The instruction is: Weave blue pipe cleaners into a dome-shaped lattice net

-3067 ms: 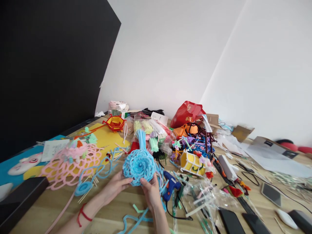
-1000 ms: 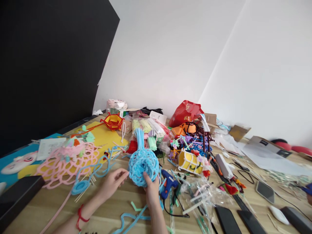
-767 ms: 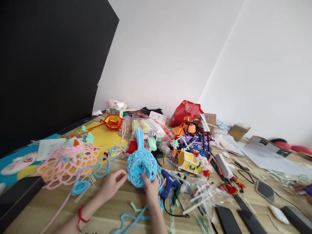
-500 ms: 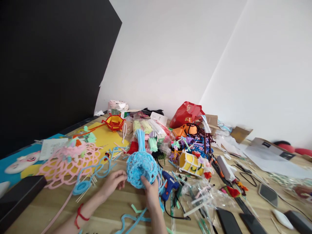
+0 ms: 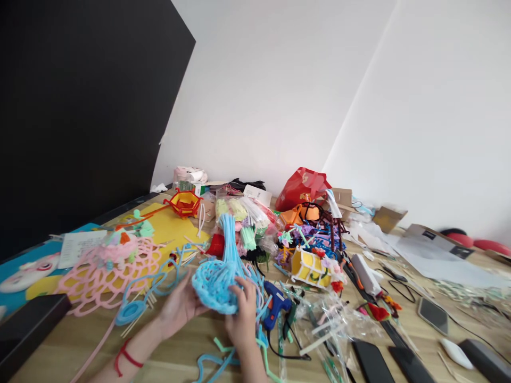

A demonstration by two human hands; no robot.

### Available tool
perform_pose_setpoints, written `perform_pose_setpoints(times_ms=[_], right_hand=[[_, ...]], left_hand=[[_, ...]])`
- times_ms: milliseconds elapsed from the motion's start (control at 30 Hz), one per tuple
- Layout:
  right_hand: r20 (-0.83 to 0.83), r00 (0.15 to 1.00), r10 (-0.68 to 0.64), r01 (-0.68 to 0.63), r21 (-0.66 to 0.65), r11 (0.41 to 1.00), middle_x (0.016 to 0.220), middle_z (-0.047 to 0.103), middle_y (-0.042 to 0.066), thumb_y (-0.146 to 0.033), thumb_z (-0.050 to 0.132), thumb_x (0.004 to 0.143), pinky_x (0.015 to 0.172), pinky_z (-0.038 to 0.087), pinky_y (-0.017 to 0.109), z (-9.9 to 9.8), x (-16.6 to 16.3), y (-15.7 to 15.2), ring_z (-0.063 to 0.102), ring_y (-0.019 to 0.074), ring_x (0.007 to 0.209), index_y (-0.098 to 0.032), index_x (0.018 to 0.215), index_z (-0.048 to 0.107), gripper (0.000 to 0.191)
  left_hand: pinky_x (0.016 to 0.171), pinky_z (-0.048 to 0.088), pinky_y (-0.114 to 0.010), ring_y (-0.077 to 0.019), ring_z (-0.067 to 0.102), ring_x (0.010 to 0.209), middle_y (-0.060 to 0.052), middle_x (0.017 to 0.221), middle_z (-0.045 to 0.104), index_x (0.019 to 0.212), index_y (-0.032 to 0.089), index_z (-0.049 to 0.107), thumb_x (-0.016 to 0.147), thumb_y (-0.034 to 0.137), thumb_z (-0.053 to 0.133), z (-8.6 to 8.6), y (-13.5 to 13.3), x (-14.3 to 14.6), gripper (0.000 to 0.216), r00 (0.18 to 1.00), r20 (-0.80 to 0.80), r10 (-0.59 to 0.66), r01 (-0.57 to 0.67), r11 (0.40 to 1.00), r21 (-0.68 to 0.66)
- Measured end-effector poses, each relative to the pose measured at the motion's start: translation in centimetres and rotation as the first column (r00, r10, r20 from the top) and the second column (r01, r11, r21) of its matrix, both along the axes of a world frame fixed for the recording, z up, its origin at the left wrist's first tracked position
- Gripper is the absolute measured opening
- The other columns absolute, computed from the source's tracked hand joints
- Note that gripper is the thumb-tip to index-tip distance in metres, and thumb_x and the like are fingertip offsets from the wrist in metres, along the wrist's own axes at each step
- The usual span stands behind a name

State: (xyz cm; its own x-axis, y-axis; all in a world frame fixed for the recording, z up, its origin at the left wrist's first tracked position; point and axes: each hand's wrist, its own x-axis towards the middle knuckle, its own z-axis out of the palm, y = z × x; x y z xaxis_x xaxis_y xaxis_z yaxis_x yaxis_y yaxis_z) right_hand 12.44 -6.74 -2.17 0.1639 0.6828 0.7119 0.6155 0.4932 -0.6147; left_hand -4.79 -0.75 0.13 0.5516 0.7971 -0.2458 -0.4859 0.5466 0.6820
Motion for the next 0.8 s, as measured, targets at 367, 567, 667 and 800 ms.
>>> perform_pose_setpoints(times_ms=[367, 567, 667, 800], right_hand=[[-0.562, 0.813, 0.153, -0.268, -0.128, 0.955, 0.141, 0.039, 0.007, -0.025, 0.057, 0.065, 0.102, 0.035, 0.044, 0.7, -0.7, 0.4, 0.037, 0.0280, 0.129, -0.026, 0.136, 0.037, 0.074], [-0.911, 0.404, 0.076, -0.575, -0.188, 0.796, 0.116, 0.065, 0.009, -0.042, 0.066, 0.068, 0.076, 0.053, 0.041, 1.3, -1.1, 0.5, 0.064, 0.0304, 0.100, -0.023, 0.119, 0.058, 0.054], [-0.920, 0.392, 0.027, -0.542, -0.206, 0.815, 0.104, 0.070, 0.008, -0.039, 0.073, 0.064, 0.079, 0.052, 0.041, 0.7, -1.3, 0.7, 0.065, 0.0308, 0.096, -0.019, 0.108, 0.064, 0.049], [-0.921, 0.386, -0.046, -0.475, -0.241, 0.847, 0.098, 0.072, 0.008, -0.046, 0.071, 0.065, 0.081, 0.052, 0.042, -0.2, -1.3, 1.2, 0.065, 0.0310, 0.097, -0.019, 0.098, 0.069, 0.042]], left_hand=[[0.085, 0.049, -0.045, -0.0291, 0.065, 0.097, -0.010, 0.102, 0.072, 0.115, 0.014, 0.059, 0.074, 0.033, 0.049, 0.2, 0.9, -1.3, 0.046, 0.992, 0.059, 0.110, -0.115, 0.990, 0.076], [0.088, 0.049, -0.045, -0.0294, 0.064, 0.100, -0.011, 0.103, 0.072, 0.110, 0.014, 0.061, 0.077, 0.039, 0.051, -0.1, 0.7, -0.7, 0.043, 0.999, -0.033, 0.030, -0.028, 0.999, 0.045], [0.090, 0.048, -0.044, -0.0296, 0.063, 0.104, -0.012, 0.107, 0.070, 0.110, 0.014, 0.061, 0.075, 0.040, 0.062, -1.3, 0.7, 0.1, 0.044, 0.986, -0.155, 0.062, -0.045, 0.993, 0.111], [0.101, 0.040, -0.043, -0.0288, 0.056, 0.114, -0.011, 0.116, 0.066, 0.111, 0.015, 0.060, 0.072, 0.045, 0.066, -2.9, 1.1, 0.4, 0.049, 0.880, -0.330, 0.341, -0.169, 0.875, 0.455]])
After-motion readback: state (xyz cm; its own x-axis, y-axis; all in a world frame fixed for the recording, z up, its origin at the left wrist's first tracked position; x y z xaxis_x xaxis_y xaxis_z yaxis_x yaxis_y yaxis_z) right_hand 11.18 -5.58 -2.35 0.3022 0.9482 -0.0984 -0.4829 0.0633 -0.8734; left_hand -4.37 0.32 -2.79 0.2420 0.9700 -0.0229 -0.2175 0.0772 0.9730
